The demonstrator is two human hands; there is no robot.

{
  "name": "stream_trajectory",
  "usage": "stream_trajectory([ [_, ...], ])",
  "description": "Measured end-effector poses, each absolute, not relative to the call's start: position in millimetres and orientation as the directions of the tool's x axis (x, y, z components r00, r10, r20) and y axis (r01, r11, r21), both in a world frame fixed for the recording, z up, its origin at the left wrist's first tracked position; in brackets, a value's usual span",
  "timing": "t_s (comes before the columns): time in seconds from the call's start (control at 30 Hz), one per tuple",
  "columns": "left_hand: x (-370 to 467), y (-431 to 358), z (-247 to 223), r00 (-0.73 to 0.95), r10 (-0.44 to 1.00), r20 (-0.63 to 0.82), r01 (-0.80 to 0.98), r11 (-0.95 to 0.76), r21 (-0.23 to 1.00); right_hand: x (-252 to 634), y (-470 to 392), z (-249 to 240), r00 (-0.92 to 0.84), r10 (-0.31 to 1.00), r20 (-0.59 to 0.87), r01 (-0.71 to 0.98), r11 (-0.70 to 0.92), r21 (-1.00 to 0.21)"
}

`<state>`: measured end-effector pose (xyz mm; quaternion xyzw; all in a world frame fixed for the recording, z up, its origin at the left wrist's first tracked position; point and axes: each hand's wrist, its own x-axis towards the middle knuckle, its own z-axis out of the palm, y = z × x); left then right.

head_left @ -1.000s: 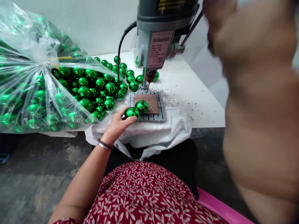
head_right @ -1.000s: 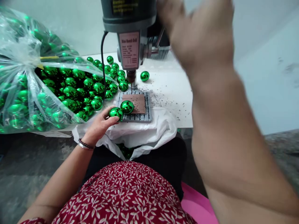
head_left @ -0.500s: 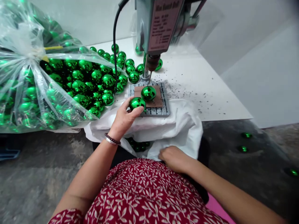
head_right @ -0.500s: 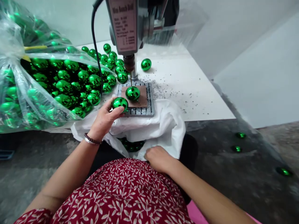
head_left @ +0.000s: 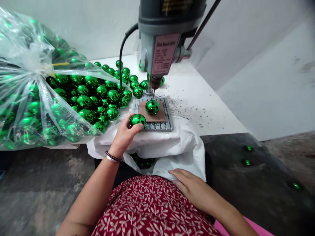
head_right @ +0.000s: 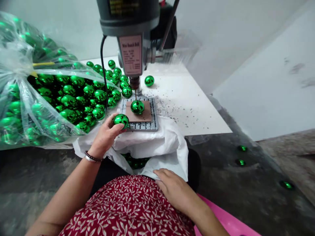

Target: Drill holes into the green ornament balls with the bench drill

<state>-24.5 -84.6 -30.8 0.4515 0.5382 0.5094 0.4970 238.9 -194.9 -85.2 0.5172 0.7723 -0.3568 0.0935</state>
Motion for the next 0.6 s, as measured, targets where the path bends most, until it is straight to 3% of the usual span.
stream_trajectory([
  [0.13,-28,-79,-25,-0.092,0.963,-0.252,-0.303,0.214,0.929,229,-185,-75,-0.514,0.76,-0.398,0.786,0.232,-0.573],
  [0.27,-31,-68,-17,-0.092,0.933,-0.347,-0.438,0.275,0.856,220,-158,-58,-0.56,0.806,-0.191,0.679,0.315,-0.663],
  [0.4,-36,-59,-8,-0.123,0.942,-0.312,-0.423,0.235,0.875,218,-118,-28,-0.387,0.921,0.045,0.626,0.299,-0.72],
  [0.6,-42,-53,-1,-0.129,0.964,-0.231,-0.371,0.169,0.913,210,-54,0,-0.131,0.985,0.11,0.683,0.17,-0.71],
])
